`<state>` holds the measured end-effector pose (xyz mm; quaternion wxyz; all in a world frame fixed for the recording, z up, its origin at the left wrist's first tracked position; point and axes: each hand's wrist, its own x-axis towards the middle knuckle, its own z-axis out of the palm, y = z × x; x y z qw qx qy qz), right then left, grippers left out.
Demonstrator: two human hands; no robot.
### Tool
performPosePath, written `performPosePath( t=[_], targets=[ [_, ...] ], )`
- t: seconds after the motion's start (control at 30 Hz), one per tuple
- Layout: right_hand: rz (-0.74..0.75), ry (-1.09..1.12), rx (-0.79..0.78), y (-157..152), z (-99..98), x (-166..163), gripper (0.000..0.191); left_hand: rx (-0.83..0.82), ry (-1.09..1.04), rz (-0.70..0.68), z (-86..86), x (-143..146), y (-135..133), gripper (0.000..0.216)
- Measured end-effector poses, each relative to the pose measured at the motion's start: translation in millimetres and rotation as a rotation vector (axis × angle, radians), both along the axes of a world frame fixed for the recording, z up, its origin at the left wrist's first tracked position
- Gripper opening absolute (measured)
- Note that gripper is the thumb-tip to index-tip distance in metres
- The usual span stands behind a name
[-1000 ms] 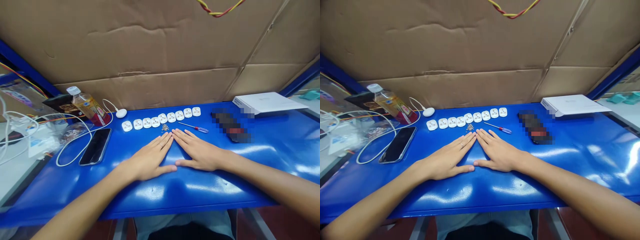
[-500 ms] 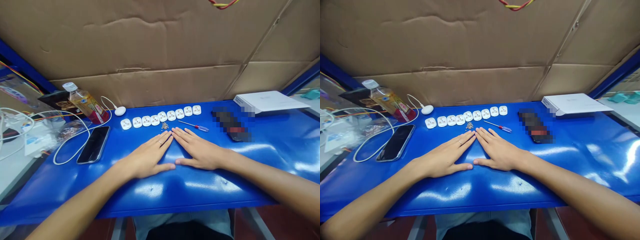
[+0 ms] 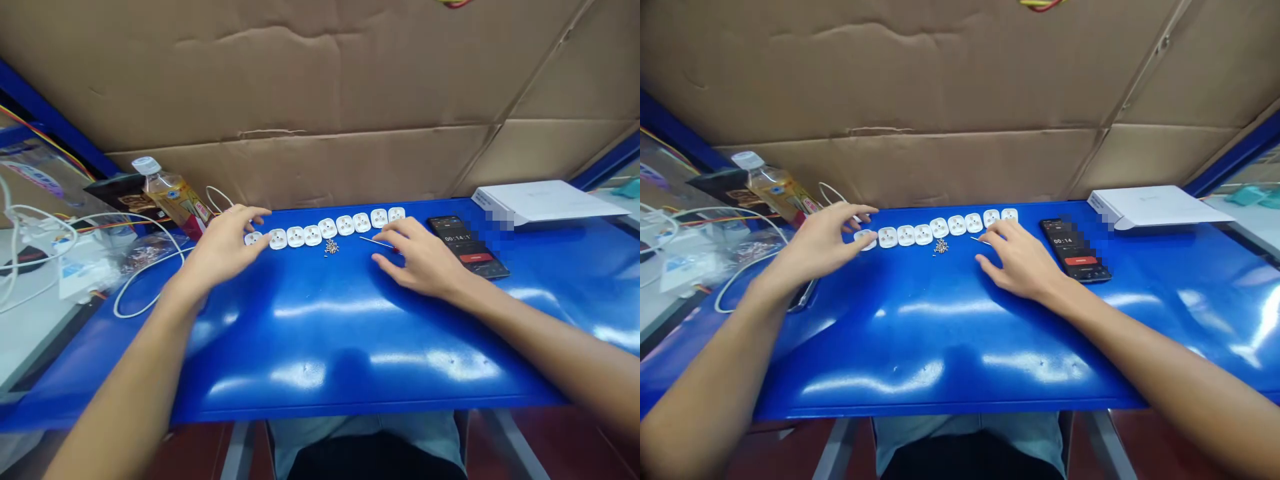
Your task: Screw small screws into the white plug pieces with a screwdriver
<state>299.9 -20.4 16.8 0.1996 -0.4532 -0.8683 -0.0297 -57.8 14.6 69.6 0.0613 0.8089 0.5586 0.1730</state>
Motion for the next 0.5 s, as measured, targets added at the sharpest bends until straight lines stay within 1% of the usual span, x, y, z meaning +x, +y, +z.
performPosePath(
  t=[0.03, 0.07, 0.1, 0.17, 0.23, 0.37, 0.47, 0.5],
  targets=[
    [-0.074, -0.051, 0.030, 3.9, 1.3, 4.5, 0.039, -0.013, 0.020, 0.042, 0.6, -9.9, 5.5, 0.058],
    [-0.149, -0.113, 0.028, 6.9, 2.4, 8.6, 0.040, -0.040, 0.034, 0.052, 0.3, -18.3, 9.6, 0.061],
    [-0.216, -0.171, 0.009, 9.0, 3.4, 12.2, 0.041, -0.085, 0.056, 0.041, -0.5, -24.8, 12.2, 0.064],
    [-0.285, -0.266, -0.070, 10.4, 4.9, 17.3, 0.036, -0.163, 0.052, 0.044, -2.3, -32.5, 13.9, 0.068],
    [-0.309, -0.327, -0.136, 9.2, 6.3, 19.2, 0.027, -0.235, 0.055, 0.011, -3.1, -35.3, 13.2, 0.069],
    [-0.309, -0.353, -0.174, 5.0, 10.2, 16.7, 0.017, -0.305, 0.049, -0.010, -2.0, -38.1, 12.5, 0.062],
    [-0.306, -0.236, -0.206, 2.5, 13.2, 13.0, 0.015, -0.357, 0.051, -0.016, 0.8, -37.9, 10.6, 0.057],
    [-0.282, -0.172, -0.214, 1.6, 13.5, 11.6, 0.016, -0.380, 0.059, -0.041, 2.0, -35.9, 8.7, 0.058]
  ],
)
